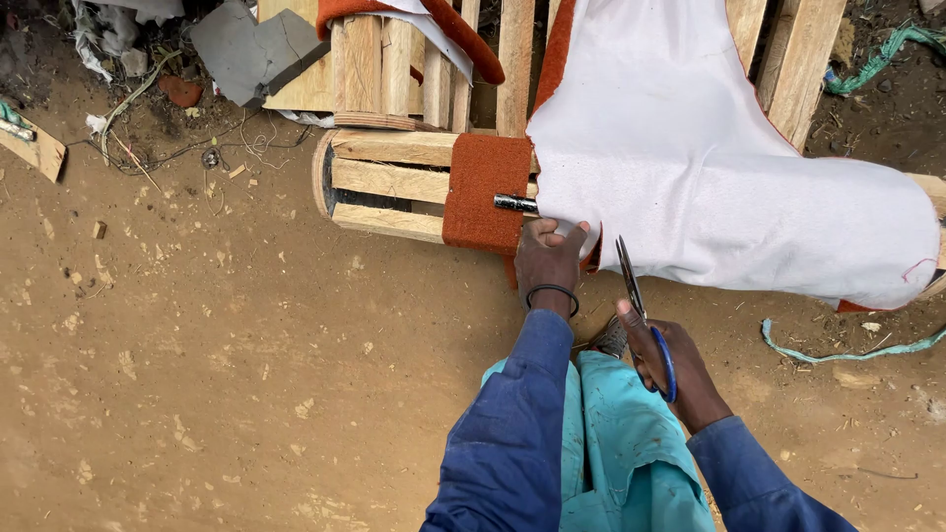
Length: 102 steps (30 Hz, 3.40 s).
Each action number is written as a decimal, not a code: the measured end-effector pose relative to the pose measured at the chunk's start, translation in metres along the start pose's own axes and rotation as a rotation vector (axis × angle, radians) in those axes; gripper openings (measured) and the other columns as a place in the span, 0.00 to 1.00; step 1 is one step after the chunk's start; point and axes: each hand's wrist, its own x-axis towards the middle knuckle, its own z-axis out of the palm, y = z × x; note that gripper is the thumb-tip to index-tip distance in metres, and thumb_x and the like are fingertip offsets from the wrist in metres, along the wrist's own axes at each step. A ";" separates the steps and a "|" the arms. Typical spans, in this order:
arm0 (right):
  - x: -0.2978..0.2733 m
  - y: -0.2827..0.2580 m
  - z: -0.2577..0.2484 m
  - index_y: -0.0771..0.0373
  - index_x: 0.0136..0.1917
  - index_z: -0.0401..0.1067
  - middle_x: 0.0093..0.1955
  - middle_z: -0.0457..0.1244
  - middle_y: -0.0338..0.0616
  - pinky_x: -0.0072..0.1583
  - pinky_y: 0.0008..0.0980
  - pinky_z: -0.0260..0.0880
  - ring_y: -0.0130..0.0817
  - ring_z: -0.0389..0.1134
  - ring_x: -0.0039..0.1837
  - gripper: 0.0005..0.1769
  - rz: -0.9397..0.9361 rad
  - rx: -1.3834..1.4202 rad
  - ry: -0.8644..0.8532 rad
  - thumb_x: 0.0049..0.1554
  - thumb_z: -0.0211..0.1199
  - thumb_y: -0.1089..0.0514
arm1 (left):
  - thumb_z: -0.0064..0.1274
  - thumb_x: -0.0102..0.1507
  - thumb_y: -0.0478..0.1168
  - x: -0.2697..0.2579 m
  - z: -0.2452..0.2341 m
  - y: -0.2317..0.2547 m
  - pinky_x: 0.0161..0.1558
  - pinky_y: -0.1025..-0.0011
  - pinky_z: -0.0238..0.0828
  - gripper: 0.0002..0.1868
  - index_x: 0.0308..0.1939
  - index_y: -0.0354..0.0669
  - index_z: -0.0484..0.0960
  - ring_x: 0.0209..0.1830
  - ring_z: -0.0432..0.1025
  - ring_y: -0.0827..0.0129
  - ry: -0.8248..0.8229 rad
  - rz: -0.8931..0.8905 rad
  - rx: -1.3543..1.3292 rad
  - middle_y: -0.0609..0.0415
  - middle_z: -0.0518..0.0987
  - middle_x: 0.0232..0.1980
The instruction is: Cutting upholstery fabric with scissors to fit a wooden furniture frame
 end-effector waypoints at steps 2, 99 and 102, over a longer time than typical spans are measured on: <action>0.000 0.004 0.005 0.60 0.33 0.66 0.22 0.57 0.51 0.41 0.44 0.68 0.43 0.65 0.26 0.44 0.000 0.044 -0.010 0.73 0.62 0.23 | 0.75 0.57 0.70 0.013 0.003 -0.012 0.60 0.52 0.80 0.39 0.67 0.64 0.81 0.64 0.81 0.62 0.008 -0.001 -0.032 0.63 0.83 0.59; -0.016 -0.043 0.059 0.51 0.37 0.48 0.33 0.42 0.33 0.39 0.37 0.41 0.27 0.43 0.34 0.38 0.024 0.268 -0.098 0.67 0.60 0.22 | 0.50 0.62 0.33 -0.130 -0.099 -0.113 0.56 0.54 0.94 0.31 0.70 0.26 0.85 0.53 0.91 0.49 -0.583 -0.026 -0.532 0.34 0.93 0.54; -0.021 -0.052 0.059 0.49 0.35 0.46 0.30 0.40 0.33 0.42 0.38 0.37 0.28 0.39 0.35 0.41 -0.007 0.245 -0.083 0.65 0.55 0.17 | 0.56 0.60 0.38 -0.116 -0.099 -0.134 0.57 0.62 0.83 0.27 0.63 0.37 0.89 0.58 0.83 0.62 -0.473 0.037 -0.320 0.50 0.91 0.59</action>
